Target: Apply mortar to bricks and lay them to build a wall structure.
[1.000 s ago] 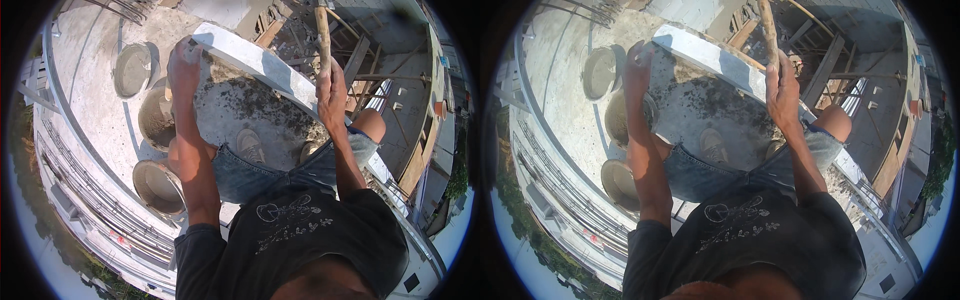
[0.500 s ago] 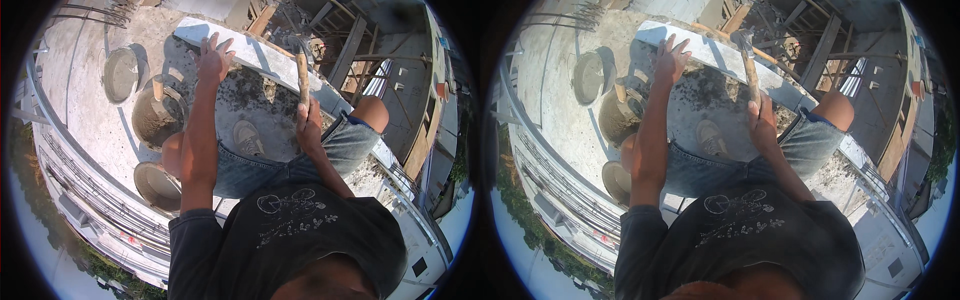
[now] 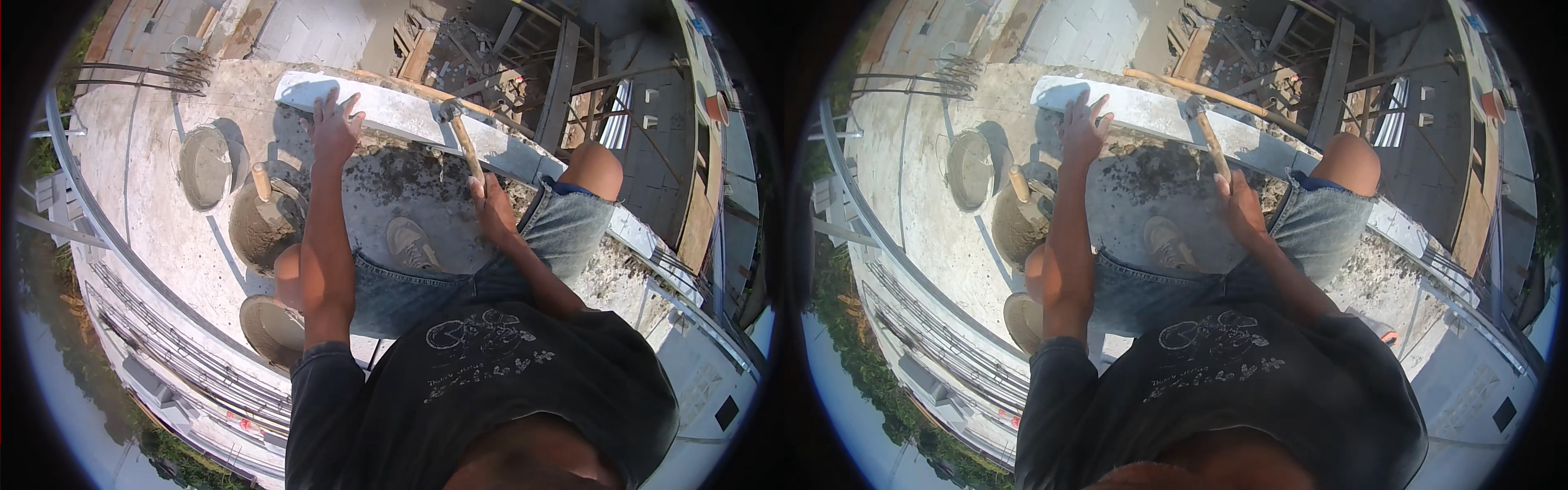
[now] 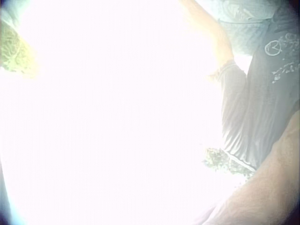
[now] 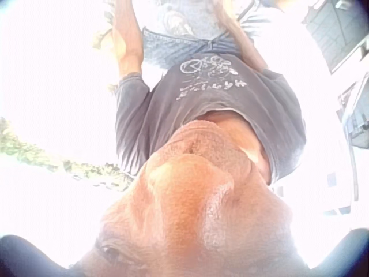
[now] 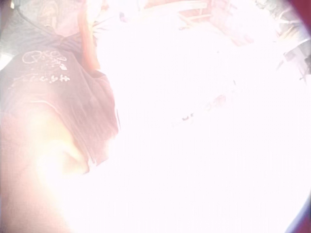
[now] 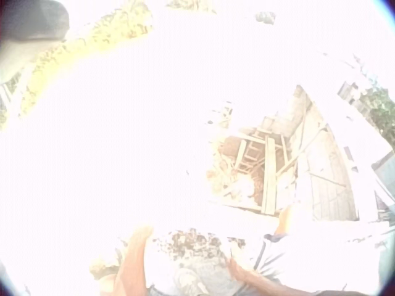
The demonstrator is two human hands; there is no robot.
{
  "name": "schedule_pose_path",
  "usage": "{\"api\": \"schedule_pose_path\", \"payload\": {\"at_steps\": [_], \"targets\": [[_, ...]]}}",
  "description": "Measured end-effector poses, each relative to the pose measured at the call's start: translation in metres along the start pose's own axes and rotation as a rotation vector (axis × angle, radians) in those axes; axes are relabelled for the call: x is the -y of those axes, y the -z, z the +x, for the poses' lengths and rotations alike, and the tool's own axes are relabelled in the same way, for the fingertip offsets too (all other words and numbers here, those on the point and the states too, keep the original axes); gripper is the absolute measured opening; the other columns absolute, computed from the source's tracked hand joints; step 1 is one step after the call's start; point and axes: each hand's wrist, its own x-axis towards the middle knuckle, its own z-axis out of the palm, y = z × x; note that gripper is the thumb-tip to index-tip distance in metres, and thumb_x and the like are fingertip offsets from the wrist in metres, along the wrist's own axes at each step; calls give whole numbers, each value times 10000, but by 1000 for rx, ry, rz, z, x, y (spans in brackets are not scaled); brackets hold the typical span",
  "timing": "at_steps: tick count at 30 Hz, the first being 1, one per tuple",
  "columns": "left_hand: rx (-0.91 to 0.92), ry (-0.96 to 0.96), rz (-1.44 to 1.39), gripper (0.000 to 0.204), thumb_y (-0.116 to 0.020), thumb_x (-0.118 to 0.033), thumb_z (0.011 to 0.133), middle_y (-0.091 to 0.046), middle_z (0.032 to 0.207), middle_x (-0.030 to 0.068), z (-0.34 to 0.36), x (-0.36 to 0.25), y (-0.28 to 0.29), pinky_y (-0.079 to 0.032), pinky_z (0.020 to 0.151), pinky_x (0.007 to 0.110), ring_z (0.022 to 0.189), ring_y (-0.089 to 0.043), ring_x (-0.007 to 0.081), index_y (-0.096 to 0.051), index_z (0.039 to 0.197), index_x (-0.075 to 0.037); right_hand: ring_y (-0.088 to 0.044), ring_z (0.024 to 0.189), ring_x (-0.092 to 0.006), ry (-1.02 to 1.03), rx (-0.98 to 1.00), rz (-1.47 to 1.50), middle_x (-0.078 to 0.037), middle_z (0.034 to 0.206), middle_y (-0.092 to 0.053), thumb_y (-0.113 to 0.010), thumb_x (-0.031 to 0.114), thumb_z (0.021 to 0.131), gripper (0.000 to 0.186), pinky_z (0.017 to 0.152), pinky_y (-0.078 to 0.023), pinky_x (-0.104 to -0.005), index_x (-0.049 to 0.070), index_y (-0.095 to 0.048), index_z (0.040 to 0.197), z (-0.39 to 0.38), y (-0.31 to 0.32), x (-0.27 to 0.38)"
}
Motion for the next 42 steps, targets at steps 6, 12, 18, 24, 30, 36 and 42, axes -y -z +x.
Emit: {"api": "schedule_pose_path", "payload": {"at_steps": [6,12,18,24,30,36,42], "targets": [[-174,40,-390,568,-587,-282,928,-340,1502,144,10,-4,62,-292,1076,580,1376,-315,398,-372,1445,-190,-592,674,-374,93,197,-120,-191,730,-585,-541,352,968,349,616,-457,-440,8,-493,1002,-31,21,-17],[-814,309,-906,529,-554,-203,971,-415,1415,181,-6,13,190,-383,1028,356,1255,-452,274,-349,1438,-61,-644,742,-423,518,401,-394,-219,770,-638,-577,231,905,258,625,-510,-483,18,-499,1027,-27,-46,-31],[-884,678,-1274,554,-554,-196,972,-431,1408,164,-37,16,218,-482,887,391,1191,-515,263,-306,1461,-112,-659,864,-351,504,525,-575,-210,1016,-640,-566,157,859,242,717,-513,-496,13,-528,1049,-5,-158,-24],[-1090,438,-1409,603,-573,-190,961,-424,1416,165,-55,33,242,-477,905,410,1188,-512,293,-263,1470,-97,-522,1154,-376,735,423,-560,-205,1281,-492,-614,100,823,419,835,-501,-485,51,-535,1232,0,-160,29],[-1395,474,-1240,652,-639,-237,924,-431,1409,173,-86,69,260,-450,930,430,1184,-508,307,-283,1449,-85,-522,1159,-338,1390,106,-523,-117,1355,-461,-624,137,820,498,934,-430,-489,192,-545,1309,59,-247,182],[-1400,475,-1243,661,-639,-262,928,-437,1389,198,-86,76,255,-426,973,436,1203,-491,323,-275,1449,-80,-594,1010,-296,1370,263,-1005,-162,1193,-557,-589,196,846,298,886,-435,-512,123,-668,1125,54,-305,230],[-1289,446,-1222,672,-601,-242,943,-426,1397,238,-83,73,254,-444,955,481,1200,-504,363,-219,1458,-42,-640,834,-256,1002,409,-982,-108,814,-646,-607,164,804,183,692,-503,-457,37,-711,885,24,-315,191]]}}
